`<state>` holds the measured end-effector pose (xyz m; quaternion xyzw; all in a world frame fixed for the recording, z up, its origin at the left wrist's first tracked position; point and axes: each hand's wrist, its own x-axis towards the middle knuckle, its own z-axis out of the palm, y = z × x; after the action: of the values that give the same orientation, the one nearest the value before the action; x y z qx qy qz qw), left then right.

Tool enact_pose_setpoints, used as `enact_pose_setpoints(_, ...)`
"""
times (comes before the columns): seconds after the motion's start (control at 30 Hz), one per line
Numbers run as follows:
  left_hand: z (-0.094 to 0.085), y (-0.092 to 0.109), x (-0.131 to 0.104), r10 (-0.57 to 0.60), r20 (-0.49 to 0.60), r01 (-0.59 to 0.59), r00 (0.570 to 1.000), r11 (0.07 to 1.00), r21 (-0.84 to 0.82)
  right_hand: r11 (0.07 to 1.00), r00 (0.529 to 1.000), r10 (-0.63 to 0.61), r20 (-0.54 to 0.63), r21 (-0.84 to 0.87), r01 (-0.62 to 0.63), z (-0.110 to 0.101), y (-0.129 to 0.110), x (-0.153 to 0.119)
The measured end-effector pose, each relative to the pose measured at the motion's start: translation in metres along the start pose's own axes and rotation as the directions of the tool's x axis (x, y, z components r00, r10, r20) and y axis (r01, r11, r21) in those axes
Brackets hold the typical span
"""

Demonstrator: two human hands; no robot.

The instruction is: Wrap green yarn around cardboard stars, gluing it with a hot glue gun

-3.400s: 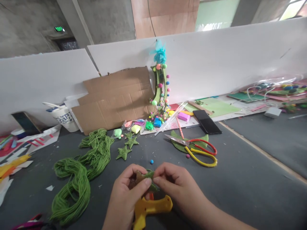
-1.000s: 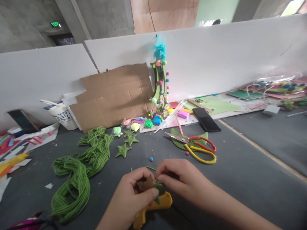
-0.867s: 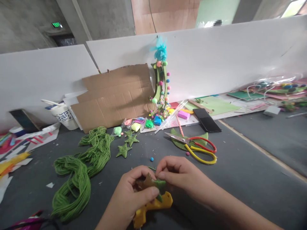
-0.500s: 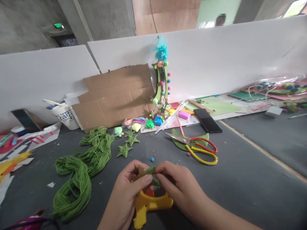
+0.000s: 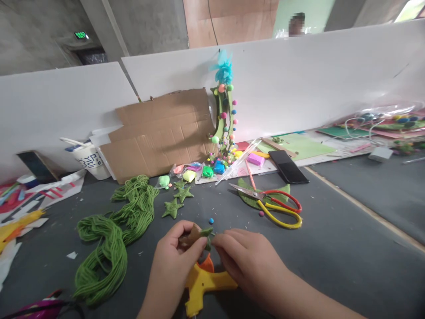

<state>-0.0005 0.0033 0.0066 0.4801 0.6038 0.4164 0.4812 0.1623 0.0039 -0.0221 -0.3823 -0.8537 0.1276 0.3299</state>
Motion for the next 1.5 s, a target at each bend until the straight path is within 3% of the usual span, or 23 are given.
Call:
enact_pose_setpoints(0.13,0.002,0.0,-0.002,0.103,0.008,-0.102,0.995,0.968,0.229,0.988,0.994,-0.091,0.059,-0.123,0.098,-0.006,-0.002,0.0)
enact_pose_setpoints(0.27,0.007,0.003,-0.004,0.111,0.104,-0.137,0.988,0.946,0.293,0.98,0.982,-0.116,0.146,-0.144,0.137,-0.015,-0.002,0.004)
enact_pose_setpoints(0.37,0.007,0.006,-0.004,-0.014,0.224,-0.034,0.975,0.977,0.211,0.999,0.989,-0.04,0.144,0.006,0.04,-0.022,0.001,0.009)
enact_pose_setpoints(0.43,0.006,0.007,-0.003,-0.092,0.305,0.058,0.948,0.991,0.118,0.965,0.978,0.09,0.189,0.227,-0.133,-0.027,0.004,0.011)
enact_pose_setpoints(0.47,0.005,0.006,-0.003,-0.114,0.337,0.097,0.935,0.993,0.067,0.897,0.953,0.171,0.25,0.36,-0.256,-0.029,0.006,0.012)
enact_pose_setpoints(0.53,0.004,0.004,-0.005,-0.126,0.377,0.153,0.918,0.987,-0.044,0.629,0.855,0.273,0.441,0.591,-0.506,-0.032,0.009,0.013)
enact_pose_setpoints(0.6,0.004,0.002,-0.007,-0.128,0.402,0.204,0.907,0.967,-0.152,0.32,0.766,0.262,0.586,0.697,-0.642,-0.032,0.012,0.013)
enact_pose_setpoints(0.63,0.005,0.002,-0.008,-0.123,0.416,0.226,0.901,0.951,-0.209,0.211,0.749,0.246,0.615,0.721,-0.66,-0.031,0.013,0.014)
enact_pose_setpoints(0.7,0.006,0.003,-0.01,-0.097,0.442,0.258,0.891,0.911,-0.32,0.109,0.759,0.247,0.602,0.761,-0.639,-0.026,0.013,0.014)
enact_pose_setpoints(0.77,0.006,0.005,-0.011,-0.06,0.443,0.258,0.895,0.878,-0.404,0.096,0.777,0.296,0.556,0.792,-0.604,-0.02,0.01,0.015)
enact_pose_setpoints(0.83,0.005,0.005,-0.01,-0.062,0.42,0.263,0.905,0.858,-0.442,0.125,0.781,0.366,0.506,0.805,-0.58,-0.015,0.006,0.015)
enact_pose_setpoints(0.9,0.003,0.004,-0.009,-0.106,0.391,0.29,0.914,0.844,-0.45,0.243,0.793,0.441,0.421,0.794,-0.557,-0.012,0.002,0.014)
enact_pose_setpoints(0.97,0.002,0.002,-0.008,-0.137,0.369,0.31,0.919,0.831,-0.462,0.496,0.846,0.457,0.273,0.711,-0.498,-0.011,-0.002,0.011)
enact_pose_setpoints(1.03,0.001,0.001,-0.007,-0.137,0.352,0.304,0.926,0.824,-0.478,0.757,0.921,0.371,0.119,0.535,-0.374,-0.011,-0.004,0.008)
enact_pose_setpoints(1.1,0.001,-0.001,-0.006,-0.13,0.34,0.295,0.931,0.819,-0.492,0.896,0.969,0.246,0.033,0.372,-0.241,-0.012,-0.004,0.005)
enact_pose_setpoints(1.27,0.002,-0.002,-0.004,-0.139,0.328,0.3,0.934,0.803,-0.515,0.981,0.997,0.065,0.034,0.181,-0.07,-0.011,-0.002,0.001)
enact_pose_setpoints(1.5,0.002,-0.002,-0.005,-0.133,0.273,0.258,0.953,0.827,-0.499,0.995,1.0,-0.008,0.019,0.101,0.006,-0.012,-0.004,0.003)
